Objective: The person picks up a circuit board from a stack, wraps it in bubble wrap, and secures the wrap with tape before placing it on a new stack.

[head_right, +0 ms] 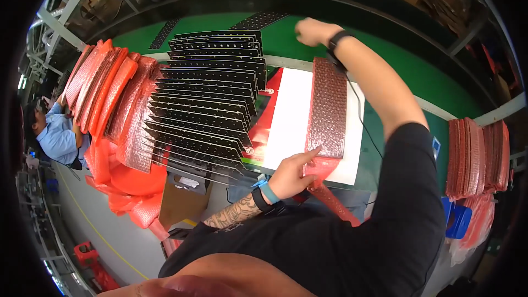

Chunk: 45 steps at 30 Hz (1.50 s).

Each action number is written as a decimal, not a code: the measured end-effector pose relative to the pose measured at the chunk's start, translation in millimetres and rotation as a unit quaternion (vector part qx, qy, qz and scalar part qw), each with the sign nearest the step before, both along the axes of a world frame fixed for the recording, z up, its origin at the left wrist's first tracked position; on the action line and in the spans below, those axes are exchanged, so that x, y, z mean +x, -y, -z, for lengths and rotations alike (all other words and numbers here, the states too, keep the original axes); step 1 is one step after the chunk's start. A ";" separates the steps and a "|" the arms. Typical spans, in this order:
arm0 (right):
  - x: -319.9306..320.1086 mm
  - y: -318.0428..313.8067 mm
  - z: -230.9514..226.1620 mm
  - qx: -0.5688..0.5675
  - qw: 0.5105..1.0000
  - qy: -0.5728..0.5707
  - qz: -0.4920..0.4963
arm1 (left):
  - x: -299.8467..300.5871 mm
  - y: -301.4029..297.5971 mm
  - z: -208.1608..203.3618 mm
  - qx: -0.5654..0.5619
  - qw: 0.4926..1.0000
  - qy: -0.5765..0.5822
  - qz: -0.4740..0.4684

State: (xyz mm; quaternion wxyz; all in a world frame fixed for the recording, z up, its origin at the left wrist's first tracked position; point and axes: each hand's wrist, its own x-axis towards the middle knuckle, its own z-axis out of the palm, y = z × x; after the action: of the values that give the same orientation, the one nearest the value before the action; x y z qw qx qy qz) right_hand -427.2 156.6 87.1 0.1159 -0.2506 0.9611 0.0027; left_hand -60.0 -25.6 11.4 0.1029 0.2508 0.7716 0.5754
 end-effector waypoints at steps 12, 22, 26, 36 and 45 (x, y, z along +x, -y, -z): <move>-110.0 41.6 55.8 -0.023 0.999 0.023 -0.026 | -3.1 15.9 4.2 0.034 0.998 0.041 0.042; -91.2 -113.7 16.5 -0.052 0.985 0.046 0.158 | -7.7 6.2 6.4 0.044 0.997 0.041 0.052; -106.7 -145.9 47.7 -0.090 0.974 0.070 0.195 | -4.8 14.3 0.6 0.002 0.993 0.098 0.059; 18.5 -207.8 -16.4 -0.068 0.964 0.038 0.255 | 3.0 10.1 8.1 0.046 0.985 0.152 0.064; 87.3 -243.9 -22.3 -0.078 0.958 -0.268 0.059 | 5.1 5.0 3.6 0.019 0.963 0.259 0.077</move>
State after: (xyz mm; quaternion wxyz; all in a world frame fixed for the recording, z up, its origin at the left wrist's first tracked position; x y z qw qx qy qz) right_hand -339.9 400.5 109.5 -0.1658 -0.1921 0.9672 -0.0122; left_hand -54.8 -30.6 7.8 0.3383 0.1535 0.6863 0.6253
